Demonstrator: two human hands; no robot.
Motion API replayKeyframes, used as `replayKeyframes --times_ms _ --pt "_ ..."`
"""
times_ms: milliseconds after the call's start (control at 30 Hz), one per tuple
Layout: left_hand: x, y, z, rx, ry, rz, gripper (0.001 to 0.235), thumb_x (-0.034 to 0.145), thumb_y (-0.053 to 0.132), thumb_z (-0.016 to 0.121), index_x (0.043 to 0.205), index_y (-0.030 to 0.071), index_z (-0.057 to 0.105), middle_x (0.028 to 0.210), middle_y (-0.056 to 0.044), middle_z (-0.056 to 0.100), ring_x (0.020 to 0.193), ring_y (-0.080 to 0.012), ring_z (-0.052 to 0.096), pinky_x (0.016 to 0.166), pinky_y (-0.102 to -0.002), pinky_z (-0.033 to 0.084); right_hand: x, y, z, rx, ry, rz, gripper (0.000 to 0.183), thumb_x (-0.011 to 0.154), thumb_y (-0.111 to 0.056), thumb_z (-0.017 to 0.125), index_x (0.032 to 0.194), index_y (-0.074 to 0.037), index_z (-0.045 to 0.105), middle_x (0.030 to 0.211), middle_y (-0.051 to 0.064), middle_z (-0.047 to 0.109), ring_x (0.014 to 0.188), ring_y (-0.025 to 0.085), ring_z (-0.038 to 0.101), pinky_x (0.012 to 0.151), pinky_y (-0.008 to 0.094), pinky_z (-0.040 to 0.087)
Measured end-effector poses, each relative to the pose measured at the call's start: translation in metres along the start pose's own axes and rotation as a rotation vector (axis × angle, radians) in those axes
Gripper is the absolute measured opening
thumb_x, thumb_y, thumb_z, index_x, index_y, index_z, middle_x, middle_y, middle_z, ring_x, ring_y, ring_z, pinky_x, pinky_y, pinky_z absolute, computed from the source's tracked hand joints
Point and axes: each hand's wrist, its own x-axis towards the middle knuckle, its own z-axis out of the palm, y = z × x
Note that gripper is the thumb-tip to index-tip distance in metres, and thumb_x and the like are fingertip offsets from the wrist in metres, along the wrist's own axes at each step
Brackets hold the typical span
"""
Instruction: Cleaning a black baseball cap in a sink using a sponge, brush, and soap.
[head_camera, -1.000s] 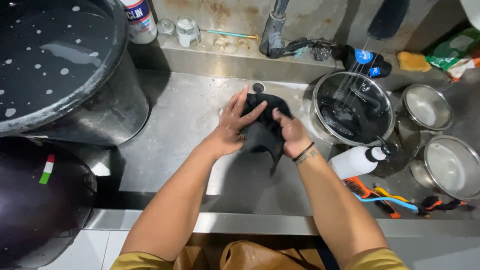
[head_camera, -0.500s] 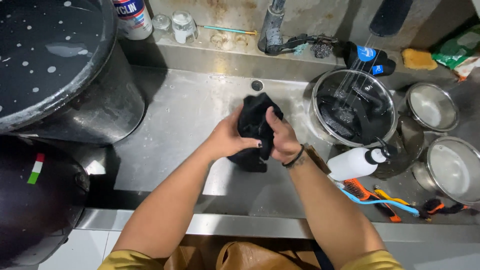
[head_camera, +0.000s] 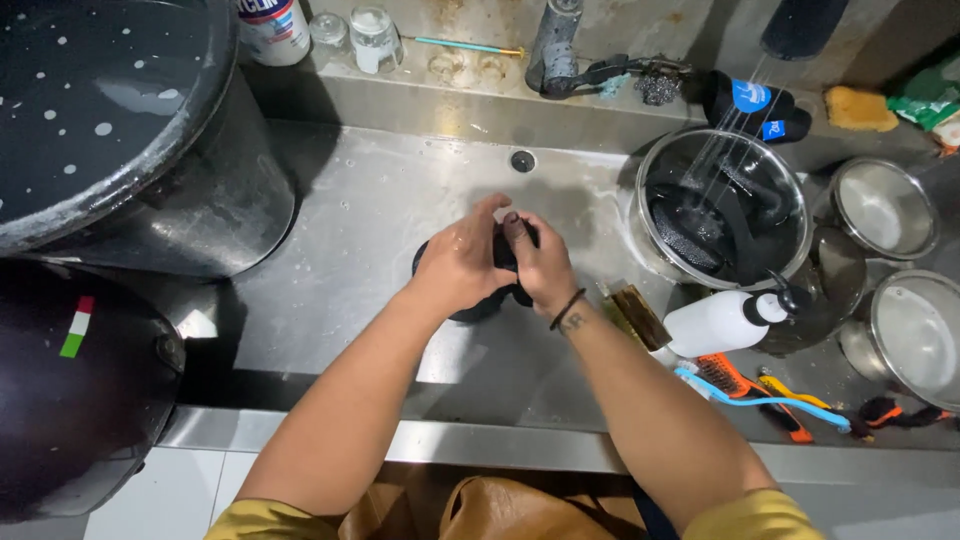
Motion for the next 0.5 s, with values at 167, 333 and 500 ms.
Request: replayKeyframes --times_ms 167,333,500 --pt "0.003 0.001 0.01 0.063 0.357 0.404 0.049 0.091 0.025 0.072 0.131 0.001 0.056 0.054 -0.008 0.055 0.041 -0.0254 0.055 0.045 -0.032 0.052 0.013 0.04 -0.014 -0.578 0.061 -0.04 0.038 0.103 -0.036 0.056 0.086 -0.006 0.071 0.082 0.024 0.067 0.091 0.042 0.069 0.076 0.05 0.056" --pt "0.005 0.022 -0.006 0.041 0.319 0.457 0.059 0.084 0.012 0.07 0.137 -0.002 0.046 0.06 -0.008 0.06 0.048 -0.025 0.06 0.051 -0.034 0.056 0.016 0.049 -0.015 -0.37 0.133 0.088 0.034 0.091 -0.032 0.056 0.078 -0.006 0.073 0.072 0.018 0.069 0.081 0.032 0.068 0.073 0.04 0.054" --pt "0.007 0.01 -0.015 -0.157 0.172 0.483 0.109 0.081 0.012 0.073 0.162 0.014 0.0 0.121 -0.027 0.059 0.083 -0.0411 0.07 0.07 -0.051 0.059 0.02 0.032 -0.019 -0.268 0.179 0.143 0.033 0.089 -0.039 0.061 0.098 -0.009 0.073 0.093 0.017 0.069 0.096 0.037 0.068 0.078 0.045 0.056"
